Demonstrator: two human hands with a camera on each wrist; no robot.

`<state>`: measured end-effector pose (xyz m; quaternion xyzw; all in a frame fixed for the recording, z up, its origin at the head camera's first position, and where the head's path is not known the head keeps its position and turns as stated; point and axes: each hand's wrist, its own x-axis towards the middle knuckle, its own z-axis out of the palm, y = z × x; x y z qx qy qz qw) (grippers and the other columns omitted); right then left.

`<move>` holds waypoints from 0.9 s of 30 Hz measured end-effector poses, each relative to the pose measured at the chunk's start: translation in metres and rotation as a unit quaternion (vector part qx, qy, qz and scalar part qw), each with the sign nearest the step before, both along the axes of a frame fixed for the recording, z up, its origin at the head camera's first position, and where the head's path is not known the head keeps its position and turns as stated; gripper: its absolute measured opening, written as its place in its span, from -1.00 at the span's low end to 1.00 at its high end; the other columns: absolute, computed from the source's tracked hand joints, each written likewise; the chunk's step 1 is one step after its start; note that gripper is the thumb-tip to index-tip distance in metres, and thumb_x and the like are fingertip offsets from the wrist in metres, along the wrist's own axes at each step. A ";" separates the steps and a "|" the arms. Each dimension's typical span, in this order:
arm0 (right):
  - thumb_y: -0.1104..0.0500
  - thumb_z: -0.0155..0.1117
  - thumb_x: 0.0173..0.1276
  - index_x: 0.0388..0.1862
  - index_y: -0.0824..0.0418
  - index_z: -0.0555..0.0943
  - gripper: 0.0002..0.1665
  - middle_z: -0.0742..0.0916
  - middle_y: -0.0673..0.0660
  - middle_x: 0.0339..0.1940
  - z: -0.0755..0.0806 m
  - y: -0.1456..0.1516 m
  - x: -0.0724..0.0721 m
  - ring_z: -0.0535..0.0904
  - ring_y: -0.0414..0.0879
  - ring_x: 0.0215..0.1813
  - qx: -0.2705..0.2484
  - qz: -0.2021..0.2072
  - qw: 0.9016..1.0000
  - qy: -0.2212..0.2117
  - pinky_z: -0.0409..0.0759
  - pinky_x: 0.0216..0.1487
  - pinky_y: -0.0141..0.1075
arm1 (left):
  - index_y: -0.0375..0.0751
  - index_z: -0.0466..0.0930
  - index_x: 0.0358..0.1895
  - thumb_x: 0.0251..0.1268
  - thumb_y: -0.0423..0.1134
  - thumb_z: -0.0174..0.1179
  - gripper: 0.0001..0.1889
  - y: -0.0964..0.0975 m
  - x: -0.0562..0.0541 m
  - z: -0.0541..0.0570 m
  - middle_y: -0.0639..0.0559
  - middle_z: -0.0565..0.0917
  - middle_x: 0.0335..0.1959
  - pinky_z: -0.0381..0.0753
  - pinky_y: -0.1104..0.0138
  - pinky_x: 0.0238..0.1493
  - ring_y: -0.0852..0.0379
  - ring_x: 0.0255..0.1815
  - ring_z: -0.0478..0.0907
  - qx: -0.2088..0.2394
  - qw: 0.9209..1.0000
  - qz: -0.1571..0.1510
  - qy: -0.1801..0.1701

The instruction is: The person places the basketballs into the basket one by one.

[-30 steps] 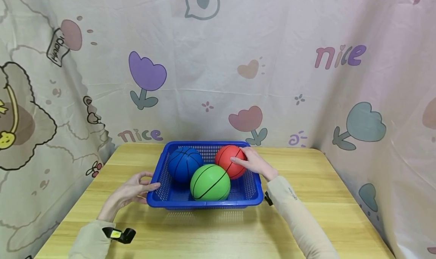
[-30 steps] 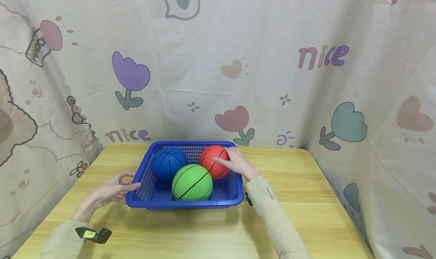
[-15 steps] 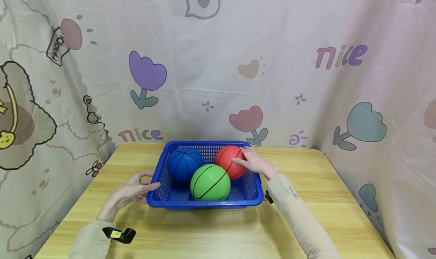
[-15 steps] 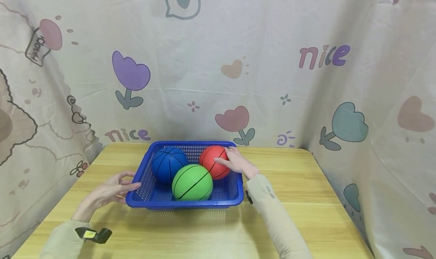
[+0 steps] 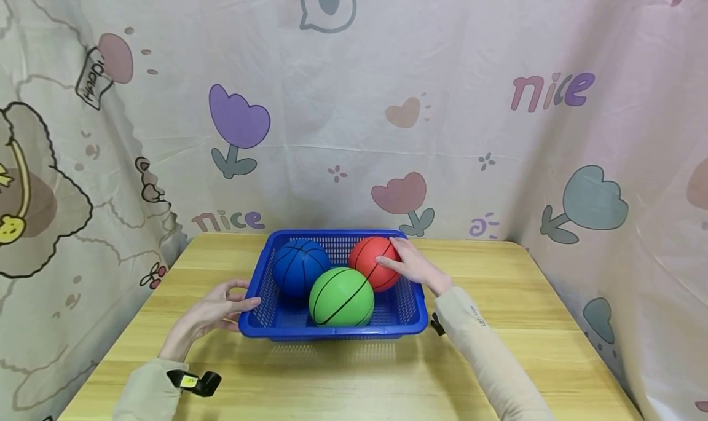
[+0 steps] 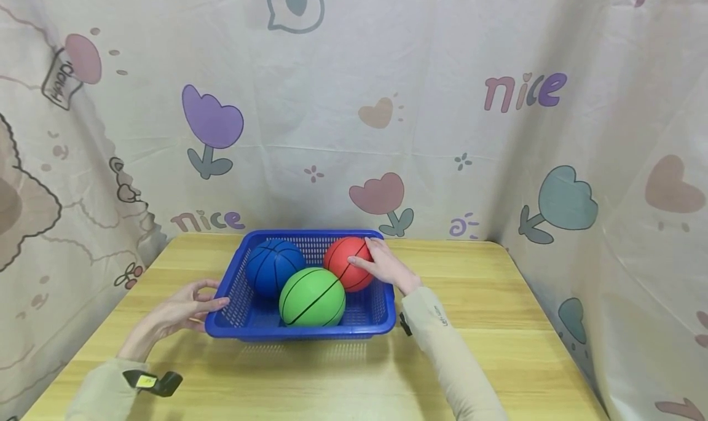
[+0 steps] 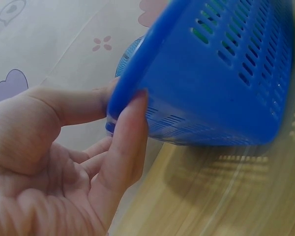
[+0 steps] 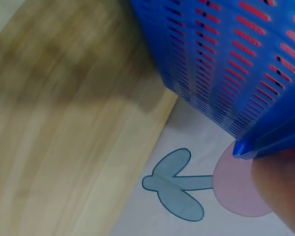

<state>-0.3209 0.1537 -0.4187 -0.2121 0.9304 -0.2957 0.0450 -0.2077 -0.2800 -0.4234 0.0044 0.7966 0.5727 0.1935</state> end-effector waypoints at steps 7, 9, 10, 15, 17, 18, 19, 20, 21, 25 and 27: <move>-0.21 0.26 0.42 0.58 0.32 0.18 -0.01 0.34 0.32 0.58 0.000 0.000 0.001 0.08 0.30 0.64 -0.048 -0.008 0.999 0.007 0.18 0.58 0.22 | -0.42 -0.05 0.47 0.42 -0.07 0.26 -0.17 0.000 0.001 0.001 -0.58 0.40 0.33 0.79 0.20 -0.28 0.03 -0.24 0.76 -0.003 1.000 0.003 0.001; -0.21 0.28 0.40 0.57 0.31 0.20 -0.02 0.37 0.32 0.56 -0.001 0.000 0.002 0.16 0.30 0.61 -0.059 -0.010 0.998 0.012 0.24 0.55 0.21 | -0.42 -0.05 0.46 0.42 -0.08 0.26 -0.17 0.001 0.001 0.002 -0.58 0.40 0.32 0.79 0.20 -0.28 0.04 -0.24 0.76 -0.003 1.000 0.004 0.001; -0.20 0.29 0.40 0.57 0.31 0.22 -0.03 0.39 0.33 0.55 -0.002 0.001 0.002 0.20 0.30 0.59 -0.065 -0.010 0.998 0.014 0.27 0.54 0.20 | -0.41 -0.05 0.46 0.42 -0.08 0.26 -0.18 0.001 0.001 0.001 -0.58 0.41 0.32 0.79 0.20 -0.27 0.04 -0.25 0.76 -0.003 1.000 0.004 0.001; -0.16 0.36 0.35 0.53 0.29 0.30 -0.07 0.51 0.35 0.44 -0.006 0.002 0.002 0.49 0.25 0.41 -0.104 -0.017 0.994 0.023 0.51 0.38 0.13 | -0.41 -0.03 0.46 0.41 -0.08 0.27 -0.18 0.002 0.002 0.001 -0.57 0.41 0.32 0.79 0.19 -0.27 0.04 -0.25 0.75 -0.003 1.000 0.005 0.000; -0.14 0.39 0.33 0.51 0.28 0.33 -0.08 0.55 0.35 0.40 -0.007 0.001 0.002 0.56 0.23 0.33 -0.117 -0.022 0.993 0.026 0.58 0.31 0.10 | -0.41 -0.03 0.46 0.41 -0.08 0.27 -0.18 0.002 0.002 0.001 -0.57 0.42 0.31 0.79 0.19 -0.26 0.04 -0.24 0.76 -0.002 1.000 0.004 0.001; -0.14 0.40 0.32 0.51 0.28 0.34 -0.08 0.57 0.35 0.38 -0.007 0.001 0.002 0.59 0.22 0.30 -0.121 -0.024 0.992 0.028 0.61 0.28 0.09 | -0.41 -0.03 0.46 0.41 -0.08 0.27 -0.18 0.002 0.002 0.001 -0.57 0.43 0.31 0.79 0.19 -0.27 0.04 -0.24 0.76 -0.001 1.000 0.004 0.001; -0.13 0.40 0.31 0.50 0.28 0.35 -0.09 0.59 0.36 0.36 -0.007 0.001 0.002 0.61 0.22 0.28 -0.125 -0.026 0.991 0.030 0.62 0.26 0.08 | -0.42 -0.03 0.46 0.41 -0.08 0.27 -0.18 0.002 0.002 0.001 -0.56 0.43 0.30 0.79 0.19 -0.27 0.04 -0.24 0.76 0.001 1.000 0.004 0.001; -0.12 0.42 0.30 0.49 0.27 0.36 -0.10 0.59 0.36 0.35 -0.007 0.001 0.002 0.62 0.21 0.26 -0.129 -0.028 0.991 0.032 0.63 0.25 0.08 | -0.42 -0.03 0.45 0.41 -0.09 0.27 -0.18 0.002 0.002 0.001 -0.56 0.45 0.29 0.79 0.19 -0.27 0.04 -0.24 0.76 0.002 1.000 0.004 0.002; -0.11 0.42 0.30 0.49 0.27 0.37 -0.10 0.60 0.36 0.34 -0.008 0.001 0.001 0.62 0.21 0.26 -0.131 -0.028 0.990 0.036 0.63 0.24 0.07 | -0.42 -0.03 0.45 0.41 -0.09 0.27 -0.19 0.002 0.001 0.001 -0.55 0.46 0.28 0.79 0.20 -0.27 0.04 -0.25 0.76 0.002 1.000 0.004 0.003; -0.11 0.44 0.28 0.47 0.24 0.41 -0.13 0.63 0.32 0.31 -0.011 0.002 -0.001 0.63 0.17 0.25 -0.137 -0.029 0.989 0.043 0.63 0.25 0.05 | -0.41 -0.03 0.45 0.41 -0.09 0.26 -0.20 0.002 0.001 0.000 -0.47 0.53 0.22 0.78 0.24 -0.31 0.07 -0.28 0.76 0.004 1.000 0.004 0.000; -0.11 0.45 0.28 0.47 0.20 0.42 -0.14 0.64 0.30 0.31 -0.013 0.002 -0.002 0.62 0.16 0.27 -0.139 -0.029 0.989 0.044 0.62 0.27 0.05 | -0.40 -0.03 0.45 0.41 -0.09 0.26 -0.20 0.001 0.001 0.000 -0.43 0.56 0.20 0.77 0.26 -0.33 0.08 -0.29 0.76 0.005 1.000 0.004 -0.002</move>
